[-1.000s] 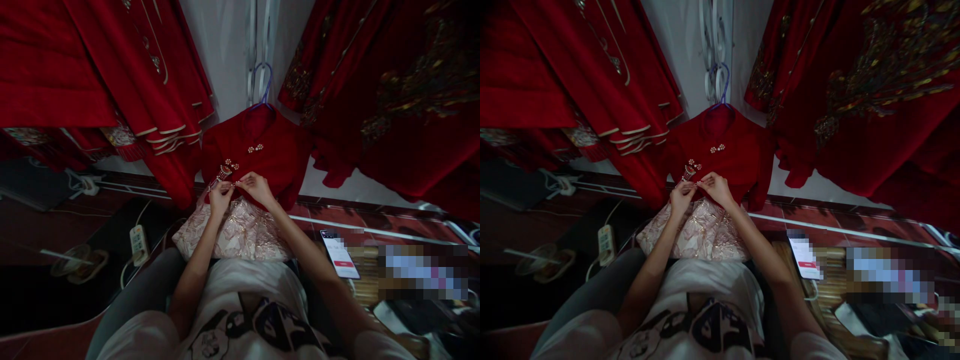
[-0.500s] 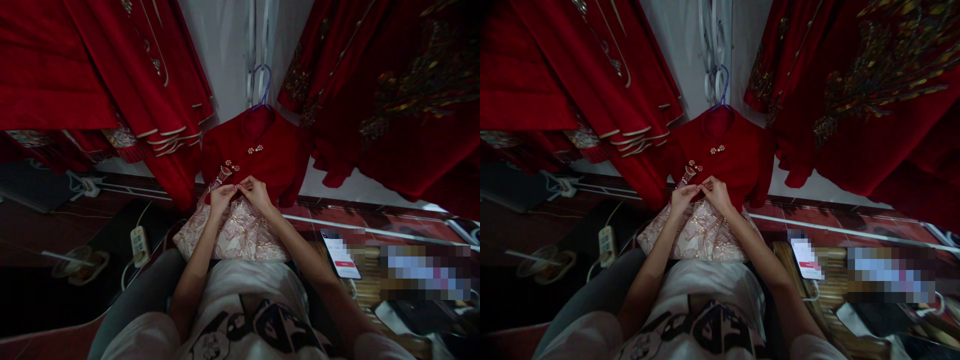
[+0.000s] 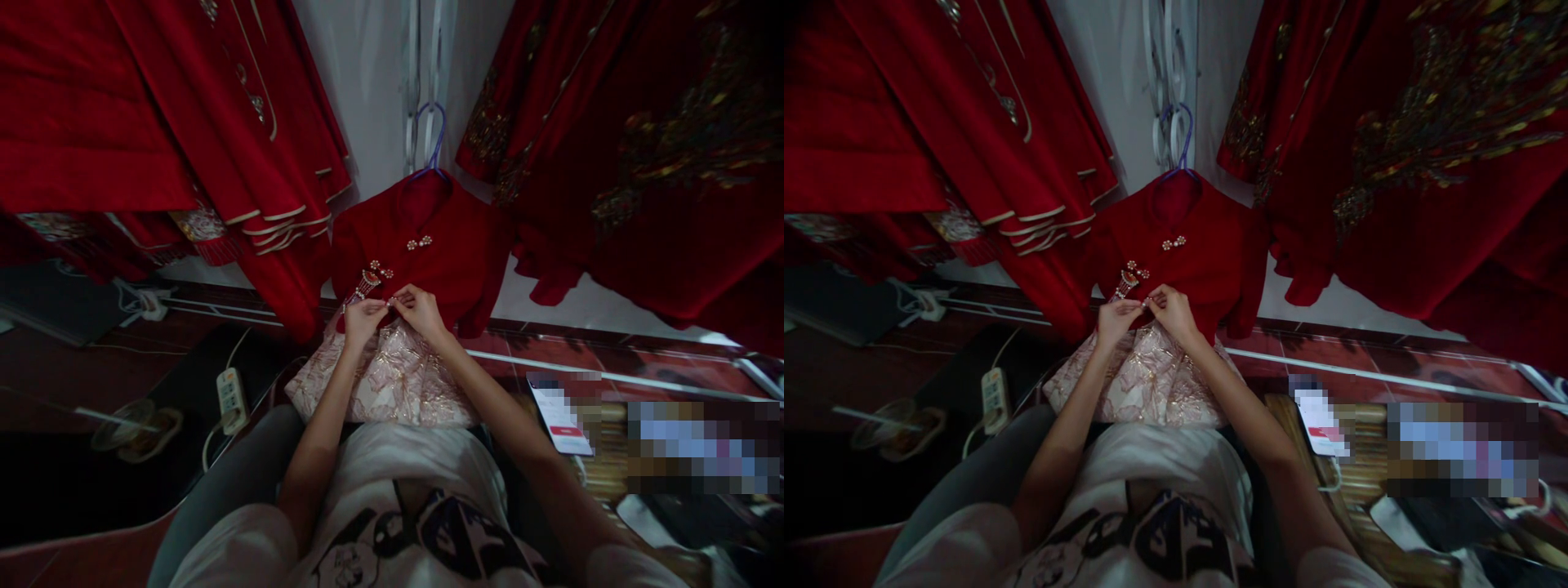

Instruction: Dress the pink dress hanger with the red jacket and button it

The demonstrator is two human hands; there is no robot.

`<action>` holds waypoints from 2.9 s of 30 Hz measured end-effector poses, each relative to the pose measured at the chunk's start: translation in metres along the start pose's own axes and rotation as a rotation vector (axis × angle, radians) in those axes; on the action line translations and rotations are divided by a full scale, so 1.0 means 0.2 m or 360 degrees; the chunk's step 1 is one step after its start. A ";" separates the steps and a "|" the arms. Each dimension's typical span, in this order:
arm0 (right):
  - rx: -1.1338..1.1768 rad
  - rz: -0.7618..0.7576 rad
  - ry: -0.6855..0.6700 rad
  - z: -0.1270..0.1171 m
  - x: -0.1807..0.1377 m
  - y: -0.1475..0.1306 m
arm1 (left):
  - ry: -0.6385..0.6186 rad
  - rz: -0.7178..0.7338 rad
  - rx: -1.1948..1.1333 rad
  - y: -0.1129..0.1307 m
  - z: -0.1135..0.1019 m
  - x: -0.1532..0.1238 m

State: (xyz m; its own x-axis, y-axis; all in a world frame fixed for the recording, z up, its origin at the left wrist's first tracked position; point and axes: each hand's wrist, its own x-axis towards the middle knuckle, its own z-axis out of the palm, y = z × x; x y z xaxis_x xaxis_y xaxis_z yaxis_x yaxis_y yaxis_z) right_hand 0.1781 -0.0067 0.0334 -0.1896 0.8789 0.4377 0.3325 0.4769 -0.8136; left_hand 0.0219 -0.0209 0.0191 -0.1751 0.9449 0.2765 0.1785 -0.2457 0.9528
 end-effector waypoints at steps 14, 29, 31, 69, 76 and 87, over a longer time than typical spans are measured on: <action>0.0024 0.0091 -0.0259 -0.27 -0.05 -0.03 | -0.0040 0.0096 0.0338 0.02 -0.09 -0.07; 0.0039 0.0199 -0.0172 -0.10 -0.06 0.10 | 0.0095 0.0395 0.0999 0.05 0.08 -0.14; 0.0138 0.0198 -0.0218 -0.08 -0.06 0.11 | 0.0109 0.0369 0.0913 0.04 0.08 -0.13; 0.0669 0.0450 -0.0908 -0.48 -0.05 -0.02 | 0.0185 -0.0450 -0.1152 0.16 0.13 0.22; 0.0650 0.0430 -0.0901 -0.47 -0.06 -0.03 | 0.0225 -0.0488 -0.1126 0.17 0.14 0.23; 0.0680 0.0404 -0.0917 -0.46 -0.06 -0.05 | 0.0232 -0.0434 -0.0962 0.10 0.18 0.25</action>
State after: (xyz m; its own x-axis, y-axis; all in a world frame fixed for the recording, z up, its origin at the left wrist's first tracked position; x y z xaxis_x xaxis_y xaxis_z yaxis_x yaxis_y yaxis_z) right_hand 0.2615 -0.0219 0.0711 -0.6463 0.7619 0.0438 0.0660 0.1130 -0.9914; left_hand 0.0513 0.0283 0.0476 -0.2736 0.9618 -0.0099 -0.4557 -0.1206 0.8819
